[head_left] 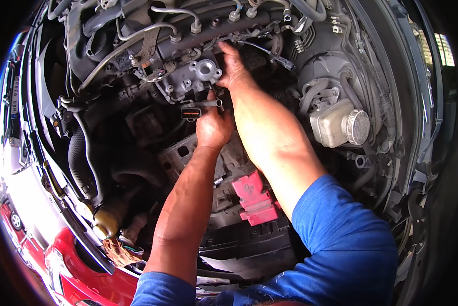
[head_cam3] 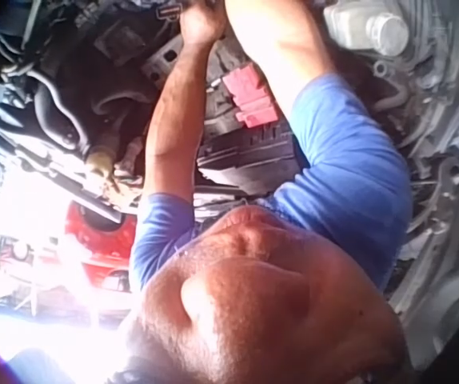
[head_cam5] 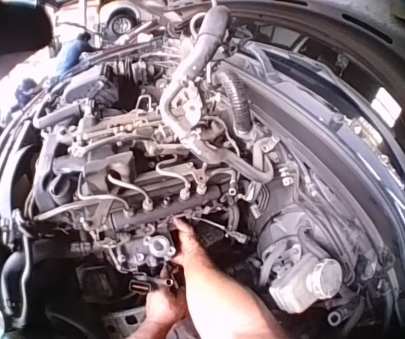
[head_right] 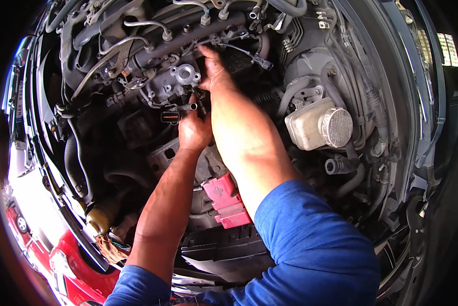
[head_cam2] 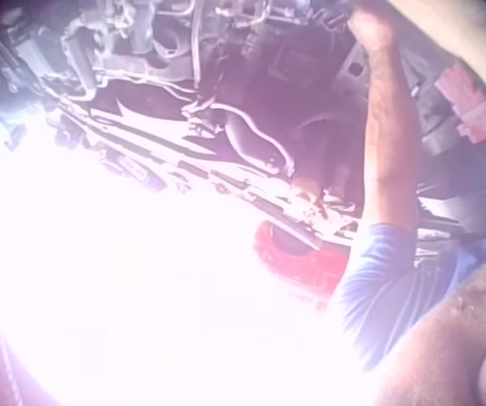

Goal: Installing or repairing components within a car engine bay using hand tools.

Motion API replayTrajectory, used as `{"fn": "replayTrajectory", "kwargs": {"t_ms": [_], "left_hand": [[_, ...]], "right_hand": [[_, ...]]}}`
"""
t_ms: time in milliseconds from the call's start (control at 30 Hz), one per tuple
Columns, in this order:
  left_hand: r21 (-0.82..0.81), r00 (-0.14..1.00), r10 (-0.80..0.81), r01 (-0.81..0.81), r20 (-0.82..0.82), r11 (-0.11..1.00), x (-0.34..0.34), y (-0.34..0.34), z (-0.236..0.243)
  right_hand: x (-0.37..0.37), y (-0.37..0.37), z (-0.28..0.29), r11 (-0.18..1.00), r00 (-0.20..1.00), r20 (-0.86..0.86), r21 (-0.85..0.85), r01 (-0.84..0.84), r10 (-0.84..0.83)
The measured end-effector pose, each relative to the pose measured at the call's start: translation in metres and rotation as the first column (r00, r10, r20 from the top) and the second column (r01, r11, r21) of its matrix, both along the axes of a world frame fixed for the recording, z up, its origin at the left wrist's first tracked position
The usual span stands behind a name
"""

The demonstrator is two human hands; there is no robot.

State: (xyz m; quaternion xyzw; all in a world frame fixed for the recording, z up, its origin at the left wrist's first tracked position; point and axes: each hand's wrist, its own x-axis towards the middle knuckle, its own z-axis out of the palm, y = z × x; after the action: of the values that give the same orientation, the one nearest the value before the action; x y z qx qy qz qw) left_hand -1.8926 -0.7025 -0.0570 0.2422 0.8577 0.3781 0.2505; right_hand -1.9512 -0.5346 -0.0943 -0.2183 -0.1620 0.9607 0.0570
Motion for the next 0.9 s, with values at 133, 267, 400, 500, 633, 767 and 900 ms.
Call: {"fn": "replayTrajectory", "kwargs": {"t_ms": [133, 267, 400, 500, 633, 767, 900], "left_hand": [[-0.010, 0.999, -0.003, 0.003, -0.037, 1.000, 0.002, 0.004, -0.001], [-0.025, 1.000, 0.004, -0.004, -0.009, 1.000, 0.004, 0.006, -0.001], [-0.003, 0.998, 0.020, -0.020, -0.060, 1.000, 0.003, 0.004, -0.006], [0.024, 0.997, 0.032, -0.031, -0.077, 0.999, 0.003, 0.007, -0.001], [0.034, 0.994, 0.066, -0.064, -0.083, 0.997, -0.003, 0.001, -0.013], [0.088, 0.958, 0.109, -0.088, -0.265, 0.992, 0.000, 0.000, -0.025], [-0.010, 0.995, 0.094, -0.093, 0.029, 0.996, 0.008, 0.012, -0.012]], "right_hand": [[0.001, 0.005, -0.006, 0.999, 0.999, -0.035, -0.031, -0.036, 0.035], [0.001, 0.004, -0.008, 1.000, 1.000, -0.002, -0.025, -0.019, 0.019], [-0.001, 0.000, -0.006, 0.999, 0.999, -0.011, -0.016, -0.043, 0.042], [-0.002, 0.004, -0.007, 0.999, 0.998, -0.040, -0.001, -0.052, 0.051], [-0.010, -0.005, -0.014, 0.999, 0.998, 0.054, -0.041, 0.013, -0.011], [-0.008, 0.003, -0.018, 1.000, 1.000, 0.019, 0.002, -0.015, 0.015], [0.006, 0.010, -0.014, 0.998, 1.000, -0.021, 0.066, 0.008, -0.006]]}}
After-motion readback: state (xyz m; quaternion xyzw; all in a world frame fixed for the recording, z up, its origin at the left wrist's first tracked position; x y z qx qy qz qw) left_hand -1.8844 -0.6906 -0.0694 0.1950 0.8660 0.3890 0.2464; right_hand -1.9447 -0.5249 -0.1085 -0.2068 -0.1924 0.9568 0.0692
